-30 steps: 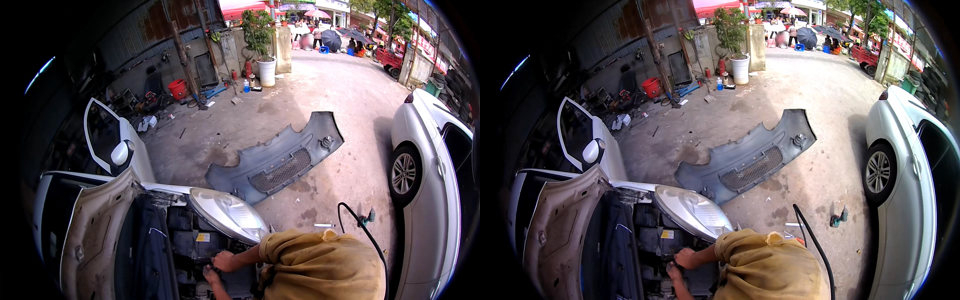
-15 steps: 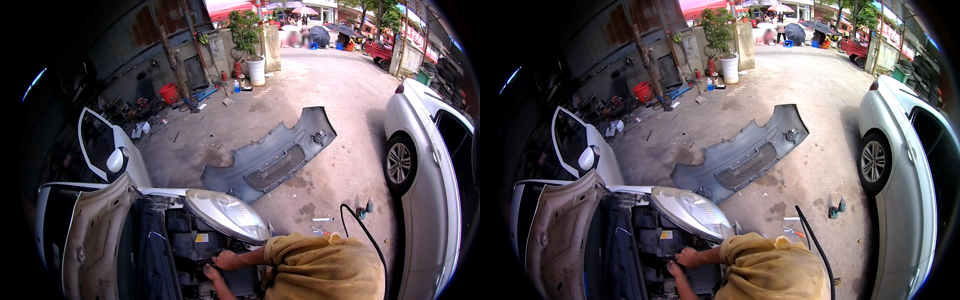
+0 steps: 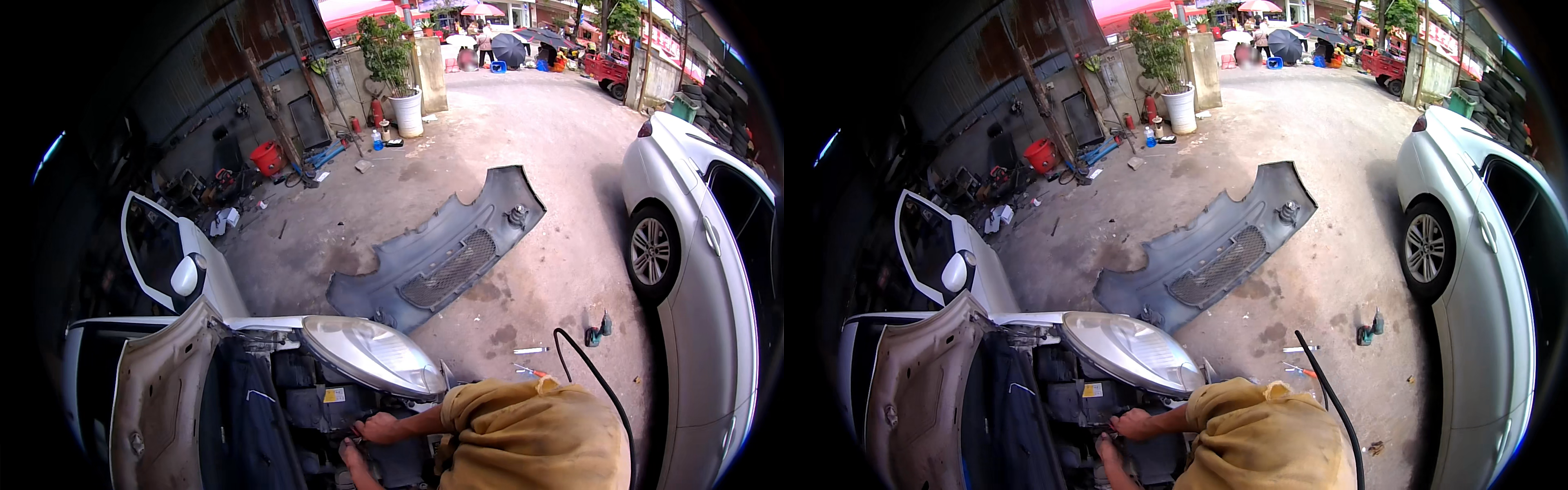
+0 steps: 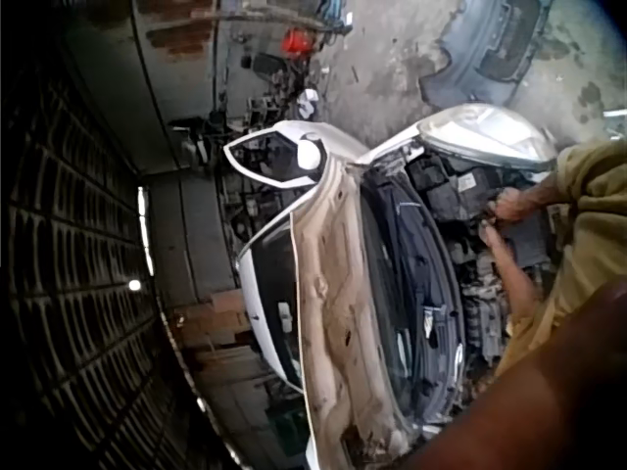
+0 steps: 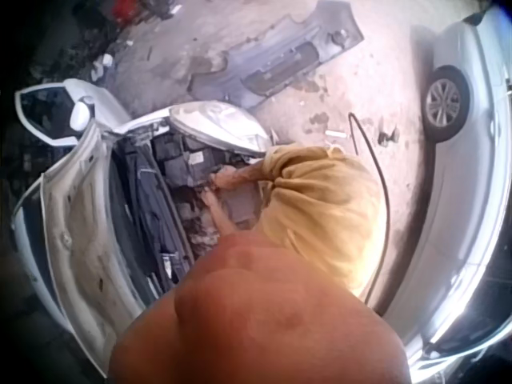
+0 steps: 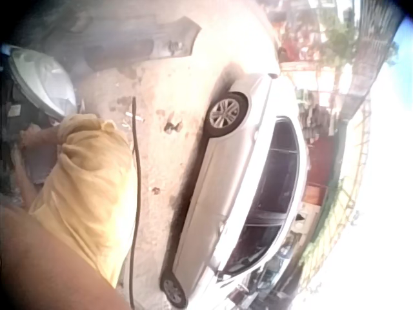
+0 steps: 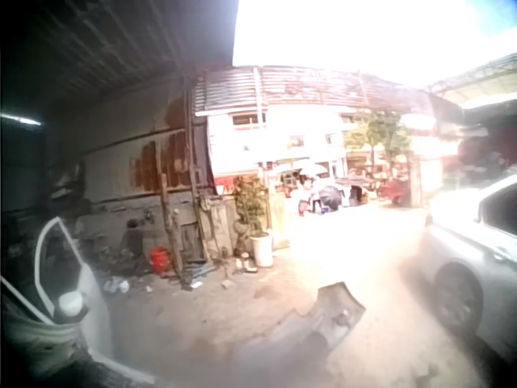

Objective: The person works on the front left headlight assembly of a white car with the hood open. They use a wrench to tighten bolts securing the headlight to the vehicle frame and manipulate the wiring harness connected to the back of the headlight. The person adjusts the headlight position and ensures the electrical connections are secure.

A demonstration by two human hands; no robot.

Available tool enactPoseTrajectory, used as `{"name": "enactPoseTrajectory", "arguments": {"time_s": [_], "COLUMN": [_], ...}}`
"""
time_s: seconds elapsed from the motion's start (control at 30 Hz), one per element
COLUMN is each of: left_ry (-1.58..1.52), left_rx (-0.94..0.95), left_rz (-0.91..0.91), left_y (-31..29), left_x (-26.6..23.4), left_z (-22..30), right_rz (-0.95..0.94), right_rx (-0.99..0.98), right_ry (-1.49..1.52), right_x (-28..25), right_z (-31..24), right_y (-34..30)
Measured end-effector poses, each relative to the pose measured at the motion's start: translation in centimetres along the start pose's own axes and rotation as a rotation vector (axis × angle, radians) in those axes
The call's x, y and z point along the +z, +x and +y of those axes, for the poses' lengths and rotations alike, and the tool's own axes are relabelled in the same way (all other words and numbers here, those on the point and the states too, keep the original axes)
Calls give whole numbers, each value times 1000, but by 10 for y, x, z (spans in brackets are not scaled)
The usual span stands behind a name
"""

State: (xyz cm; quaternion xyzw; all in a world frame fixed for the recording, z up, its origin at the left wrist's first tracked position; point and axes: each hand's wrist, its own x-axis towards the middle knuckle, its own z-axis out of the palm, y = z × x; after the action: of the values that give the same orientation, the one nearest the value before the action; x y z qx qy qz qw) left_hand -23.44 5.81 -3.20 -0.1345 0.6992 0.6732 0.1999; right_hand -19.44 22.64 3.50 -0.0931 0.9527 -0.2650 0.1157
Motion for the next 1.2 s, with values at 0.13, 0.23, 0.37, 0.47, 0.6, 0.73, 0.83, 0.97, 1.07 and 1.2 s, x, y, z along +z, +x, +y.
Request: {"name": "enactPoseTrajectory", "arguments": {"time_s": [0.13,0.23,0.37,0.47,0.6,0.73,0.83,0.97,1.07,1.2], "left_ry": [-114,-218,-286,-190,-119,-57,-20,16,38,62], "left_rx": [-451,-400,-356,-329,-306,-281,-269,-256,-250,-247], "left_rz": [-194,-309,-228,-184,-154,-146,-148,-155,-156,-163], "left_y": [10,1,-7,23,50,73,85,102,112,119], "left_x": [-52,-37,-16,-14,8,21,32,39,42,47], "left_z": [5,18,36,20,12,8,8,5,4,-1], "right_rz": [-83,-68,14,70,117,168,170,34,46,156], "right_rx": [-36,-82,-124,-130,-137,-172,-62,278,179,-11], "right_ry": [-41,-173,-170,-147,-158,-92,33,105,29,-121], "right_x": [-4,-4,0,2,3,-1,-4,4,-16,-22], "right_z": [-12,3,7,5,6,9,9,-14,-20,-18], "right_y": [6,21,21,14,12,5,4,18,8,-9]}}
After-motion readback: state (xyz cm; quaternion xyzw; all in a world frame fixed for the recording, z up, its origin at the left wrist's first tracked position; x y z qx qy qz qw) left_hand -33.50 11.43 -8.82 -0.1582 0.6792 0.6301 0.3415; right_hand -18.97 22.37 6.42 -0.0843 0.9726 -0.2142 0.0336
